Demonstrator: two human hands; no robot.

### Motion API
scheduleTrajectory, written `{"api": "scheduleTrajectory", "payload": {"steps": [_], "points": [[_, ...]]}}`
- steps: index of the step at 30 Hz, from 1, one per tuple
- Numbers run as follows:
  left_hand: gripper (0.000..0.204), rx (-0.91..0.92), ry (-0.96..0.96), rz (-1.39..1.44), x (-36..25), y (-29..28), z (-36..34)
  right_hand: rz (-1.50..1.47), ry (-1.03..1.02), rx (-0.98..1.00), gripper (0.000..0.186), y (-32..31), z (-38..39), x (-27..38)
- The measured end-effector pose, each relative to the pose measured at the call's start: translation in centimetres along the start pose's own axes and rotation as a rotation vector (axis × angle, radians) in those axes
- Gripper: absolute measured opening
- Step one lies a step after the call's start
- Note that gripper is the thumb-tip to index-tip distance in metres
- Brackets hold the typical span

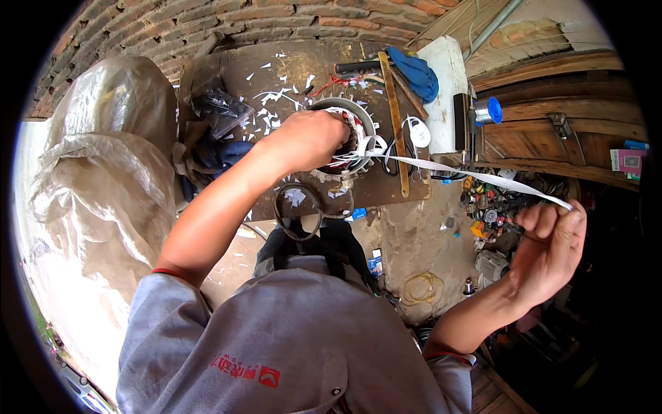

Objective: The person winds white insulating tape around the copper windings of a motor stator. They repeatedly wrap the tape around the coil slots, pull it taut, and tear it off by hand to secure the windings in place.

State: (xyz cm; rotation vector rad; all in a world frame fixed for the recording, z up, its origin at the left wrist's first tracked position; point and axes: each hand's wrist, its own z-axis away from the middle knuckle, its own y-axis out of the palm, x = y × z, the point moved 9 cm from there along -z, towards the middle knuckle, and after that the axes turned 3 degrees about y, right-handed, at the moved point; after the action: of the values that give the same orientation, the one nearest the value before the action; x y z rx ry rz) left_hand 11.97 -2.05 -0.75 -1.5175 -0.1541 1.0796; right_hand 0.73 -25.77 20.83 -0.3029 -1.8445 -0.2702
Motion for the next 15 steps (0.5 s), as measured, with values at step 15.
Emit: {"api": "scheduleTrajectory", "payload": {"steps": [15], "points": [[0.014,0.139,0.129,-0.065,-0.3,2.6,-2.8,-0.615,0.003,-0.23,0.019,-17.0,7.4,0.5]]}}
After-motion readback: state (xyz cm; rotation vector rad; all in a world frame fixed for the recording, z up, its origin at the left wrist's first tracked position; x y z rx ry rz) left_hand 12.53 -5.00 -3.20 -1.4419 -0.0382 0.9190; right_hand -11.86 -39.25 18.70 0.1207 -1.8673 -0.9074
